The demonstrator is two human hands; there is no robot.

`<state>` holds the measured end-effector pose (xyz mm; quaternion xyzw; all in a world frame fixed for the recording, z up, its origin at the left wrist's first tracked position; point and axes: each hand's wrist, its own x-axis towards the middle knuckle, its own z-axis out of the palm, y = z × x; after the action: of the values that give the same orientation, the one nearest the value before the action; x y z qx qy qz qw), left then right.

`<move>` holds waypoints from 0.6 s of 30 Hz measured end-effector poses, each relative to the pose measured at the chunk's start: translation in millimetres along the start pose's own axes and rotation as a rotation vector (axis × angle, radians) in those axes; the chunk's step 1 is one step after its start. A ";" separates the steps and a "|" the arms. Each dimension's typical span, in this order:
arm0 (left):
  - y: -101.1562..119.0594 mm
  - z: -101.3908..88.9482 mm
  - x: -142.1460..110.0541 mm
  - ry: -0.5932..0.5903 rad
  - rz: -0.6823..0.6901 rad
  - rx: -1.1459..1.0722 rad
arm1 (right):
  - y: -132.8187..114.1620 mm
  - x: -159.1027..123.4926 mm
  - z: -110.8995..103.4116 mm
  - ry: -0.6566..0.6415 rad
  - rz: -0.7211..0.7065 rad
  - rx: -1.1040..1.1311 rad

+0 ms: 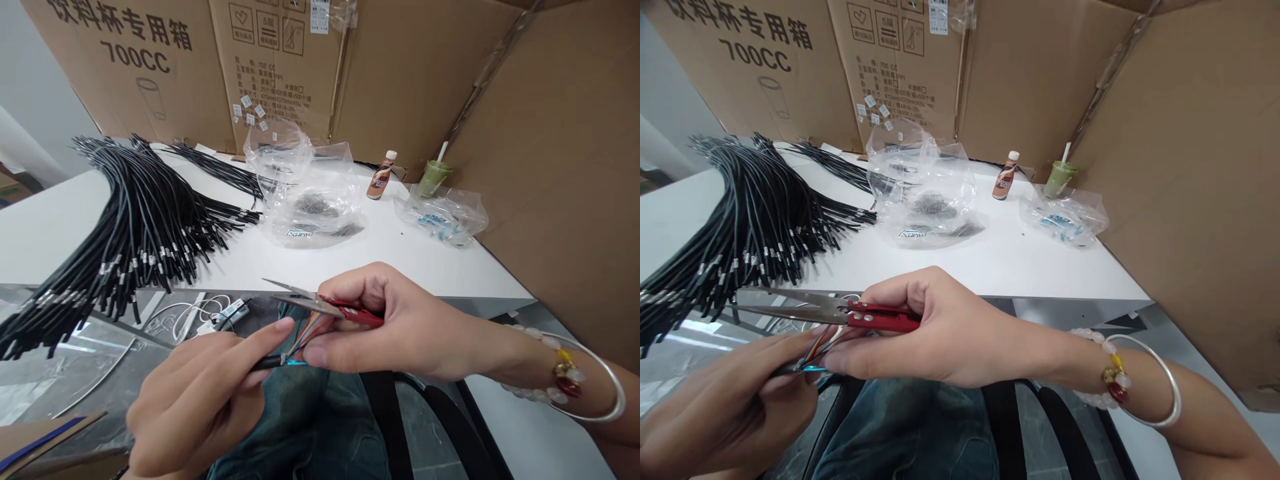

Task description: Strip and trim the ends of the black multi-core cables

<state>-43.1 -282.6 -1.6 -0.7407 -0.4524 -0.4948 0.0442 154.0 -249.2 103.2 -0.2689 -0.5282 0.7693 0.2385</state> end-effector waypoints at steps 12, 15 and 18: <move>0.4 -1.1 -0.7 -0.043 0.000 -0.016 | 8.3 3.3 -5.9 -0.056 0.010 -0.007; -0.8 -2.5 -1.6 -0.042 0.010 -0.020 | 9.2 2.9 -9.0 -0.079 0.015 -0.004; -1.4 -2.4 -1.4 -0.034 0.041 -0.016 | 10.3 2.9 -10.5 -0.075 0.028 -0.008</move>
<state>-45.9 -283.9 -2.0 -0.7584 -0.4338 -0.4847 0.0409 158.0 -243.5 89.9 -0.2481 -0.5358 0.7802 0.2067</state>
